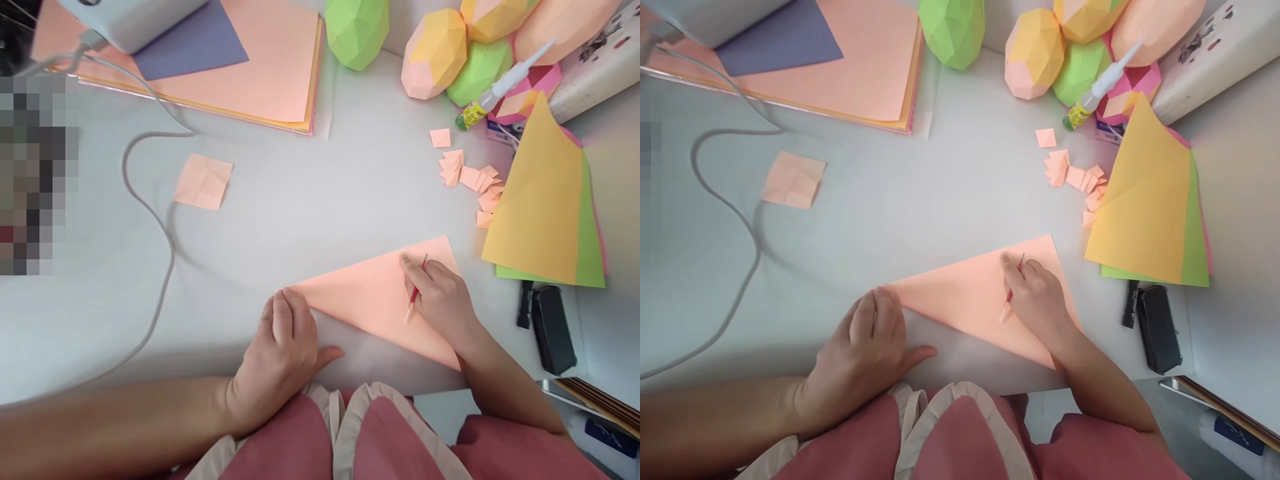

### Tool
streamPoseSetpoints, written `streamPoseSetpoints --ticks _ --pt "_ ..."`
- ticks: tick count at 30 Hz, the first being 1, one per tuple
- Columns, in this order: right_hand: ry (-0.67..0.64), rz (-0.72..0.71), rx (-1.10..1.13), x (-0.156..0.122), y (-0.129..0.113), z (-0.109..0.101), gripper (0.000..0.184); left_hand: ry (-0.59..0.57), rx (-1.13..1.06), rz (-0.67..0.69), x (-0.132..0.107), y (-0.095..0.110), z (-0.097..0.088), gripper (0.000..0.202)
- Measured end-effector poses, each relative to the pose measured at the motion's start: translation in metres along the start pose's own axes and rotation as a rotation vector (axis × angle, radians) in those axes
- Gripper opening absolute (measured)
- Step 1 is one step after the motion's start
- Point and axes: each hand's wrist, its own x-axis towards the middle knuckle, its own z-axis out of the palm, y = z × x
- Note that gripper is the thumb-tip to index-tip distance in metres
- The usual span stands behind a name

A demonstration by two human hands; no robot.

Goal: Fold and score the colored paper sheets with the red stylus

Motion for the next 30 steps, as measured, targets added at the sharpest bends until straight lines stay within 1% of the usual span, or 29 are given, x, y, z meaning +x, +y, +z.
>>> streamPoseSetpoints --ticks 4,8,12,14,16,21,25,27,30 --pt "-0.017 0.002 0.011 -0.001 0.001 0.001 0.055 -0.043 0.007 -0.014 0.001 0.0 -0.003 0.093" --pt "-0.032 0.001 0.005 -0.001 0.002 0.002 0.056 -0.094 -0.008 -0.017 0.002 -0.001 -0.003 0.085" --pt "-0.011 -0.013 0.009 -0.002 0.002 0.003 0.055 -0.043 -0.074 -0.013 0.003 -0.001 -0.001 0.07" --pt "-0.005 -0.014 0.015 -0.002 0.003 0.003 0.056 -0.015 -0.099 -0.015 0.003 0.0 0.0 0.067" --pt "-0.013 -0.007 0.019 -0.002 0.002 0.003 0.055 -0.016 -0.089 -0.002 0.003 0.0 -0.001 0.07" --pt "-0.04 0.016 0.02 -0.002 0.002 0.003 0.056 -0.08 -0.087 0.059 0.002 -0.001 -0.006 0.076" --pt "-0.003 -0.005 0.004 -0.001 0.001 0.002 0.051 -0.126 -0.11 0.097 0.001 -0.005 -0.011 0.09" --pt "-0.023 0.001 0.007 -0.001 0.001 0.002 0.05 -0.156 -0.122 0.111 0.0 -0.007 -0.013 0.096" --pt "-0.051 0.016 0.011 -0.002 0.002 0.003 0.051 -0.149 -0.159 0.133 -0.002 -0.008 -0.012 0.103"
